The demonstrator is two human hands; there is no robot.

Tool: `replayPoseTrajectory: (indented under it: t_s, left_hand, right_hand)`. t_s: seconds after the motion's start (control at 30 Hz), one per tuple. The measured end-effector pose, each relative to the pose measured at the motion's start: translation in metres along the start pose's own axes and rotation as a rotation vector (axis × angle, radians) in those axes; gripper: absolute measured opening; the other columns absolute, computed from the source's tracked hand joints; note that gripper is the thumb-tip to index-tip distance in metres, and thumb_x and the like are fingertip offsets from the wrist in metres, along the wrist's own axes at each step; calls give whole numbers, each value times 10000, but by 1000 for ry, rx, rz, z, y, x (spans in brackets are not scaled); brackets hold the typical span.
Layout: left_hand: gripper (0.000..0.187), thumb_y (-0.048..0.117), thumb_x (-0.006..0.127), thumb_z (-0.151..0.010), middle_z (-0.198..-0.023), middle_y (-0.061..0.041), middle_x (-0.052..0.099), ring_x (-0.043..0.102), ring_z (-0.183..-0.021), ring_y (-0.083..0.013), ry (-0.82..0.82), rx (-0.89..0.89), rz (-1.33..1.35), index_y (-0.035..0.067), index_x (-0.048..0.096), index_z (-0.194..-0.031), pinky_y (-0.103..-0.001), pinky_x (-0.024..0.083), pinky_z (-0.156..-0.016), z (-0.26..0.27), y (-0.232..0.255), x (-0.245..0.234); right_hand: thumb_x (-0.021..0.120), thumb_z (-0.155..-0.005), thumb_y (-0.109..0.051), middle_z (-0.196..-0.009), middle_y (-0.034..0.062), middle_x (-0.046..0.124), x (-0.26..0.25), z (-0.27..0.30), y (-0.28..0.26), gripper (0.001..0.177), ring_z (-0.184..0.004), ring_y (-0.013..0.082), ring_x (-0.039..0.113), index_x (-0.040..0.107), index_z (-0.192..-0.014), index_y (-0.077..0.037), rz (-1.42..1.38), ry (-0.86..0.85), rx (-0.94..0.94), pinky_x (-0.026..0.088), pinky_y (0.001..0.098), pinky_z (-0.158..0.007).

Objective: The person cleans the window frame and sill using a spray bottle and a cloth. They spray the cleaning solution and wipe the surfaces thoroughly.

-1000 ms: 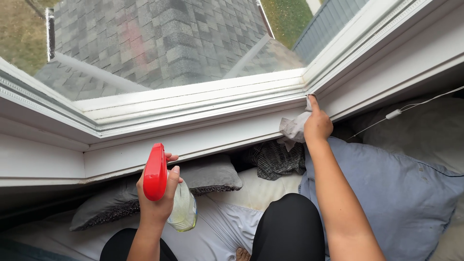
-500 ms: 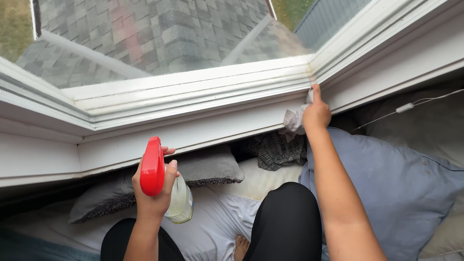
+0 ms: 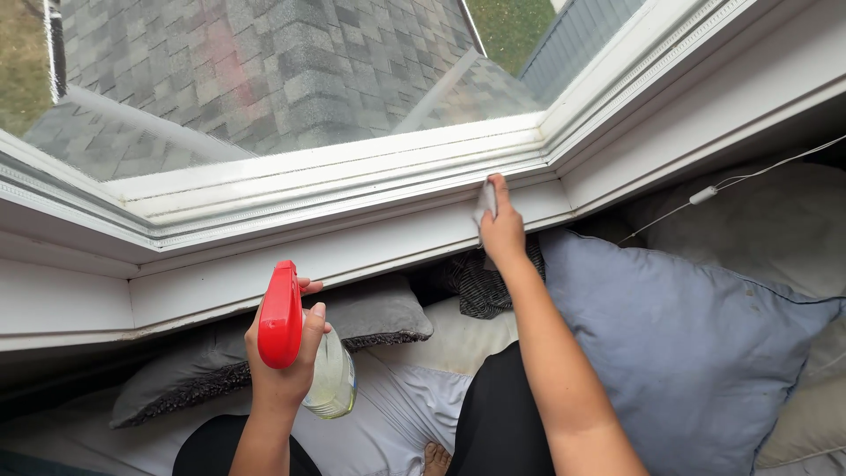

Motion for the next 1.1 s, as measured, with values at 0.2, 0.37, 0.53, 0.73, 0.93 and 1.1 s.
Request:
replayPoseTrajectory:
  t_s: [0.2, 0.37, 0.53, 0.73, 0.93, 1.1]
  left_hand:
    - [446, 179, 667, -893, -1092, -125, 733, 710, -706, -132, -2, 30, 11, -27, 610, -1285, -295, 594, -650, 6, 3, 2]
    - [452, 178, 671, -880, -1089, -112, 740, 691, -689, -129, 15, 11, 35, -19, 606, -1282, -296, 594, -644, 9, 4, -2]
    - [435, 174, 677, -876, -1071, -102, 745, 684, -691, -119, 31, 17, 33, -13, 614, -1264, -295, 596, -658, 11, 5, -10]
    - [419, 165, 670, -888, -1074, -97, 736, 679, -694, -119, 81, 25, 62, -12, 618, -1263, -293, 589, -660, 16, -1, -26]
    - [428, 164, 671, -870, -1077, -95, 742, 682, -679, -125, 109, -27, 50, -14, 621, -1256, -298, 600, -629, 17, -7, -44]
    - [461, 166, 665, -863, -1083, -95, 744, 695, -679, -122, 119, -8, 9, -10, 603, -1284, -293, 601, -649, 19, -15, -49]
  right_hand:
    - [531, -975, -96, -865, 228, 718, 39, 41, -59, 646, -839, 425, 735, 341, -1515, -395, -23, -134, -82, 578, 514, -765]
    - [528, -973, -77, -759, 205, 694, 56, 62, -98, 621, -734, 412, 715, 380, -1502, -365, -32, -175, -213, 556, 528, -713]
    - [543, -953, -65, -757, 202, 694, 60, 82, -133, 635, -736, 415, 694, 411, -1497, -364, 8, -179, -278, 535, 526, -717]
    - [539, -938, -45, -784, 191, 678, 81, 94, -159, 592, -683, 324, 668, 515, -1452, -338, -154, -365, -239, 548, 439, -689]
    - [492, -958, 31, -952, 58, 700, 8, 62, -115, 299, -725, 93, 606, 679, -1187, -8, -892, -264, -208, 544, 258, -662]
    - [537, -961, -59, -951, 43, 694, -64, 25, -26, 140, -811, 115, 683, 644, -1050, -69, -1307, 207, -228, 612, 285, -754]
Point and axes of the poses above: each hand's wrist, its own z-axis away from the middle knuckle, its own x-axis out of the palm, y = z × x, the point moved 1 cm from there along -z, towards the middle knuckle
